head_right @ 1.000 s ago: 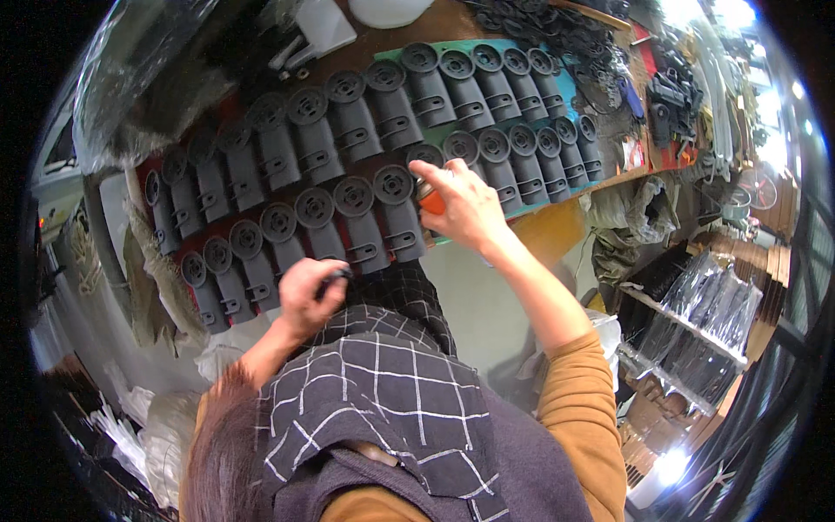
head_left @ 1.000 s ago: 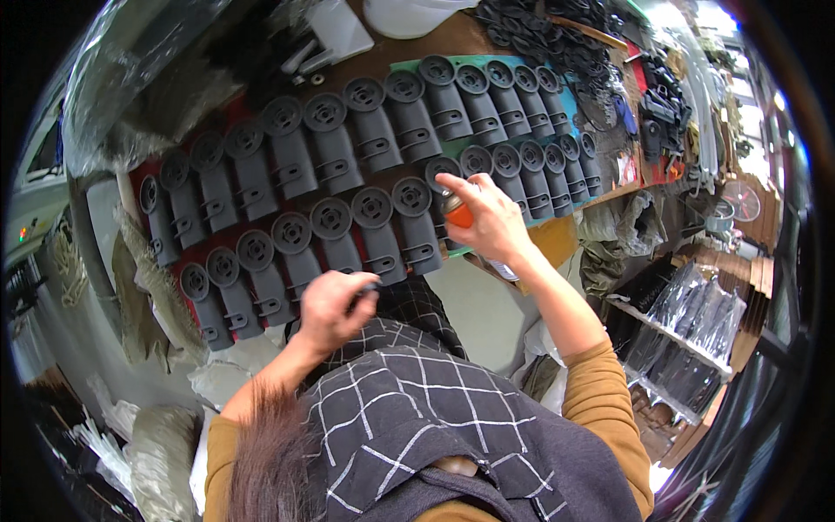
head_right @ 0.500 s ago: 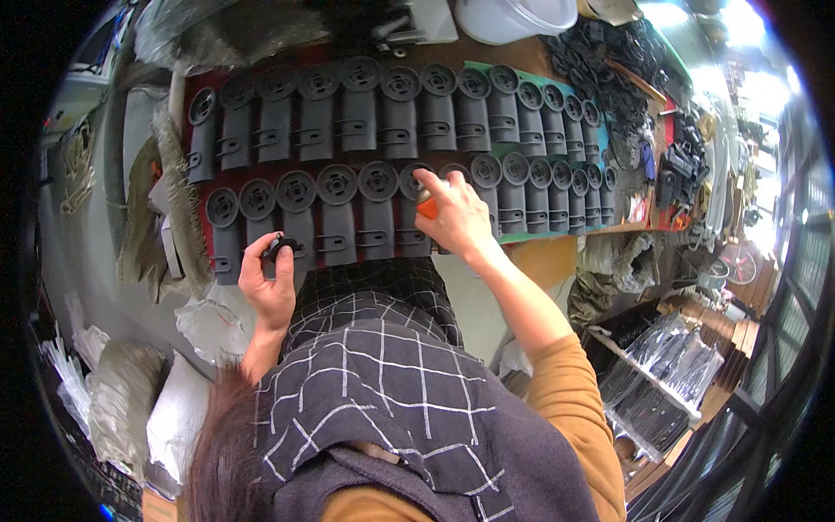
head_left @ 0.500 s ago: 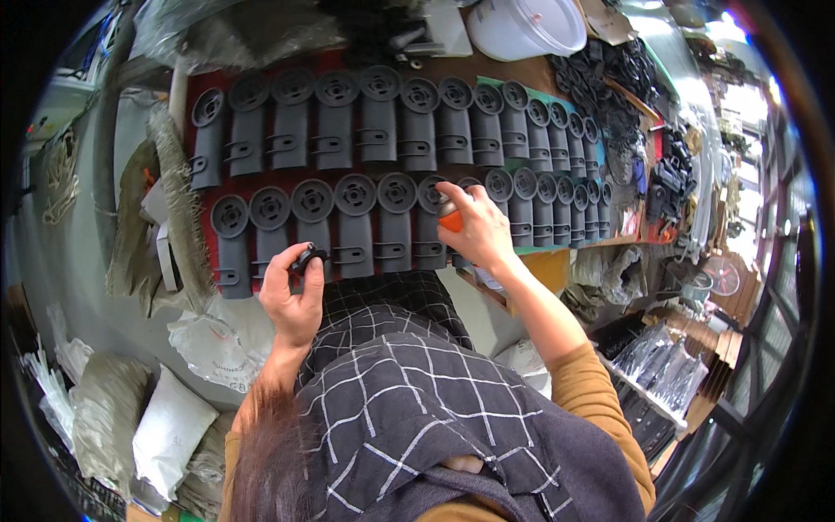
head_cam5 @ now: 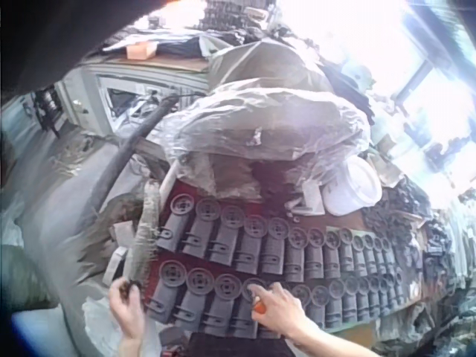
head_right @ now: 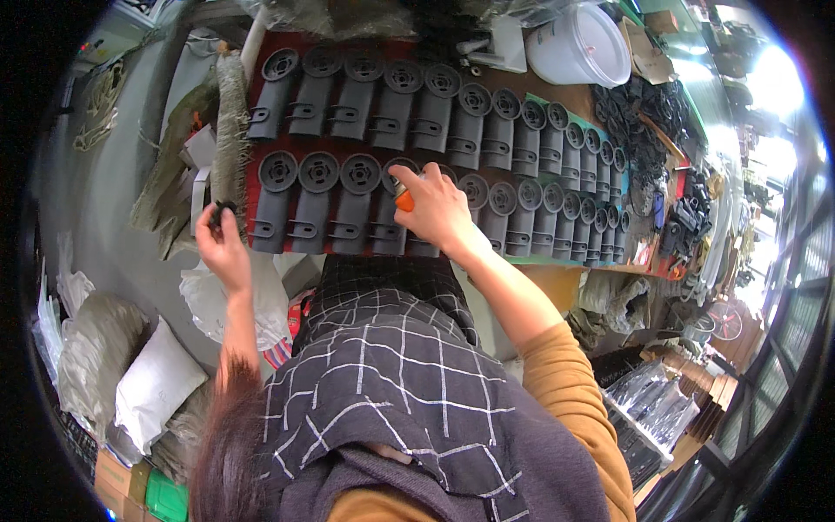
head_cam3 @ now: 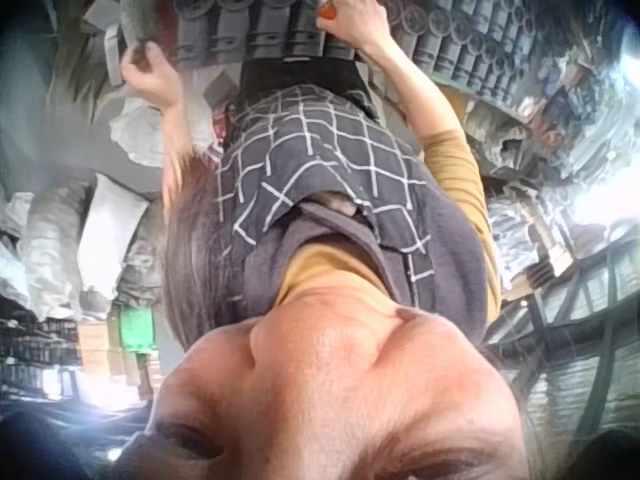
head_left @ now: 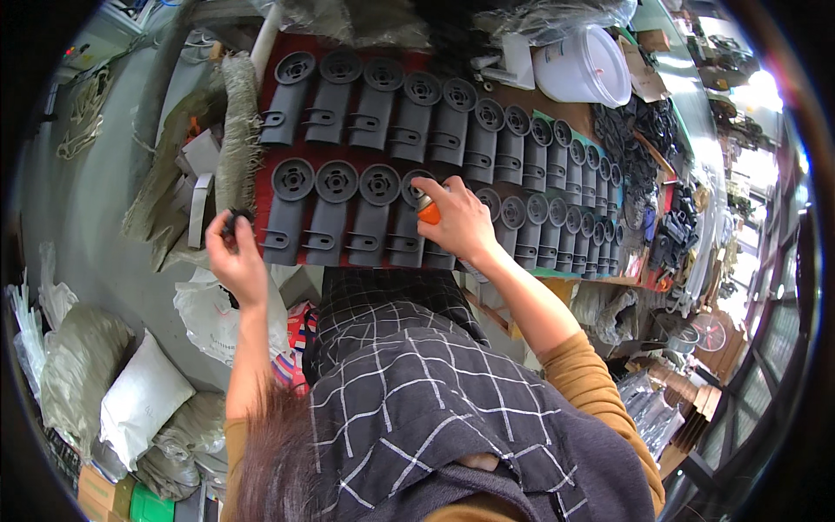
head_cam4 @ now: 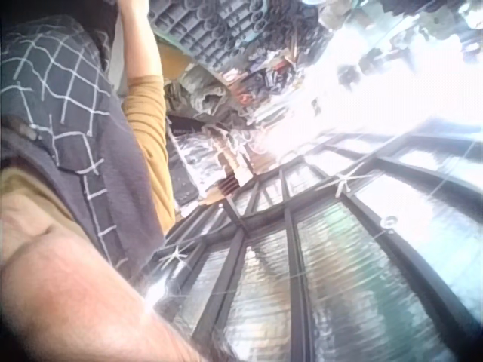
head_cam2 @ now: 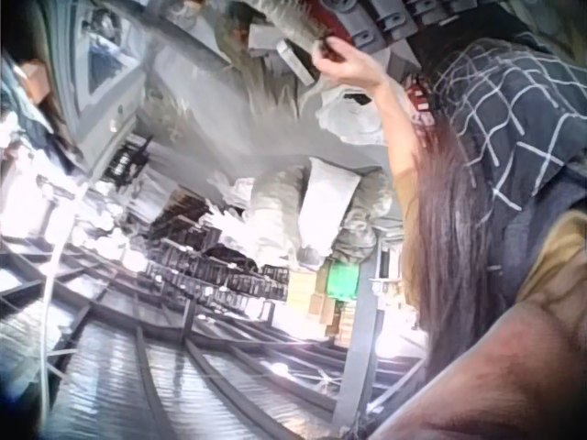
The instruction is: The person inserts bearings into caster housings and uses a rotary tool to smooth the edges. They then arrange the casters on a red tray, spray them with a can, and insert small metal pins into each unit.
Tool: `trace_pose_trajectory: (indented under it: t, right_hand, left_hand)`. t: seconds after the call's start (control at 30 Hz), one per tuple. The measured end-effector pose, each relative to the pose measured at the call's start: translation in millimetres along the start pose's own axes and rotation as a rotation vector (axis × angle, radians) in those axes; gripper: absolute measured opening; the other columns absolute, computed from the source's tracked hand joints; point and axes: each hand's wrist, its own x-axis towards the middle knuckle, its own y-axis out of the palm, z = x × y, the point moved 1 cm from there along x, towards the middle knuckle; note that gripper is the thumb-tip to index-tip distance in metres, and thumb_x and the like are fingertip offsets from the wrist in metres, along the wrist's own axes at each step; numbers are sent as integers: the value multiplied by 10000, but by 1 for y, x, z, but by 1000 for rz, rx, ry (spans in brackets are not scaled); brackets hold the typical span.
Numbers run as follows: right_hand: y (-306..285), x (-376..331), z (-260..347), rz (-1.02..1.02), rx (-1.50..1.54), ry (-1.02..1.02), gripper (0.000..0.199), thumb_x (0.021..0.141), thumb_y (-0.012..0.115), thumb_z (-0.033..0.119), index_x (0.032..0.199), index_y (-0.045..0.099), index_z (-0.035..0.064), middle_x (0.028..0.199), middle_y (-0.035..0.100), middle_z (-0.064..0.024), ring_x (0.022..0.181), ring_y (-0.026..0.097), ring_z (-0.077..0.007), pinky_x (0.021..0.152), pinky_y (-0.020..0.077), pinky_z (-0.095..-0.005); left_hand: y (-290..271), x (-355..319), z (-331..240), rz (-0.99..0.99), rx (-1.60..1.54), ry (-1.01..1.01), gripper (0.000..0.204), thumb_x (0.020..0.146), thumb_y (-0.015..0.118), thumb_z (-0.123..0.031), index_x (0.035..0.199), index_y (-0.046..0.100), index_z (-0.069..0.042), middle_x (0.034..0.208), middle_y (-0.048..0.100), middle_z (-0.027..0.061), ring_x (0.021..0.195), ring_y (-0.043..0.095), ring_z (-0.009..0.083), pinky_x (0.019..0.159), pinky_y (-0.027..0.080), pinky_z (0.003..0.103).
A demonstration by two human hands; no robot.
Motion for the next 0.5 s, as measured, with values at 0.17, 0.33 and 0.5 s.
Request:
trace_pose_trajectory:
  t: [0.17,0.33,0.5]
  right_hand:
    - [4,11,26,10,29,4,617,713,686,263,1308,521,265,1080,555,-150,1020,595,-355,865,499,-449]
    - [6,26,56,38,-36,-174,629,718,687,234,1317,500,270,1073,542,-166,1005,594,-370,847,509,-455]
    - [10,37,74,41,6,-150,624,719,684,217,1315,506,265,1073,541,-175,1013,593,-366,851,508,-458]
  left_hand:
    - [-9,58,64,-56,322,130,284,944,611,-230,1076,584,20,948,617,113,779,585,204,738,477,336]
    - [1,63,91,-25,174,-100,355,972,557,-317,1038,556,31,921,625,168,823,602,297,776,464,391]
    - [6,57,83,-80,193,-129,359,973,558,-331,1031,554,23,920,638,183,824,618,302,754,473,399]
